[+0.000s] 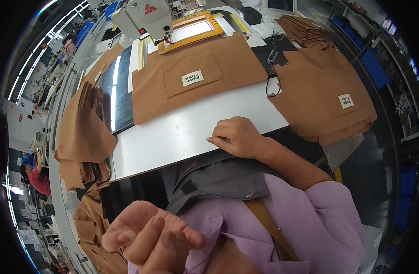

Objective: Operating an industrial sewing machine to assemble leather goods and attach labels.

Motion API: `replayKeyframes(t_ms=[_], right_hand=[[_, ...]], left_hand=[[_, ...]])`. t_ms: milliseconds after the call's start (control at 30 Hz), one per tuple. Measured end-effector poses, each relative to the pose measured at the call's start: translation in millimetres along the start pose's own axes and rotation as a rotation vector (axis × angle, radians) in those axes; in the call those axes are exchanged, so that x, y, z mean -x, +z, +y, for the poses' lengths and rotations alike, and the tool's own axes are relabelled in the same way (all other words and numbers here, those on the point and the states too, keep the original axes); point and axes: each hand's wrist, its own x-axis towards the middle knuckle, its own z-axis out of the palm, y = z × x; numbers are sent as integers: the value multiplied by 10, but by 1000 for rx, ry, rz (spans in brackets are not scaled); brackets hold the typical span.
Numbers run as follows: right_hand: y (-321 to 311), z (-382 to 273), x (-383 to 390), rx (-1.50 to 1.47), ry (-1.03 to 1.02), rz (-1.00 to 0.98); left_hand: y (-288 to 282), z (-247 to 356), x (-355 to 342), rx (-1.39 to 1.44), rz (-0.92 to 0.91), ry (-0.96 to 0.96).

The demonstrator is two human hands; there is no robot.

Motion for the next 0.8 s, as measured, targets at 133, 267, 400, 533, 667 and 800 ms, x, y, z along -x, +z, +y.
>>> replayKeyframes(t_ms=[133,267,400,533,667,800], right_hand=[[6,-1,-99,-89,127,29],[16,48,-118,-78,114,11],[-6,29,-139,-63,100,-10],[5,93,-91,-119,195,19],[32,81,-153,-111,131,12],[-10,74,-143,-95,167,-6]], left_hand=[[27,-68,32,-18,98,92],[134,84,160,117,63,-173],[-83,43,154,185,-145,-200],[-222,-21,201,338,-378,-237],[66,-115,294,160,-120,-120],[323,-193,591,-53,303,55]])
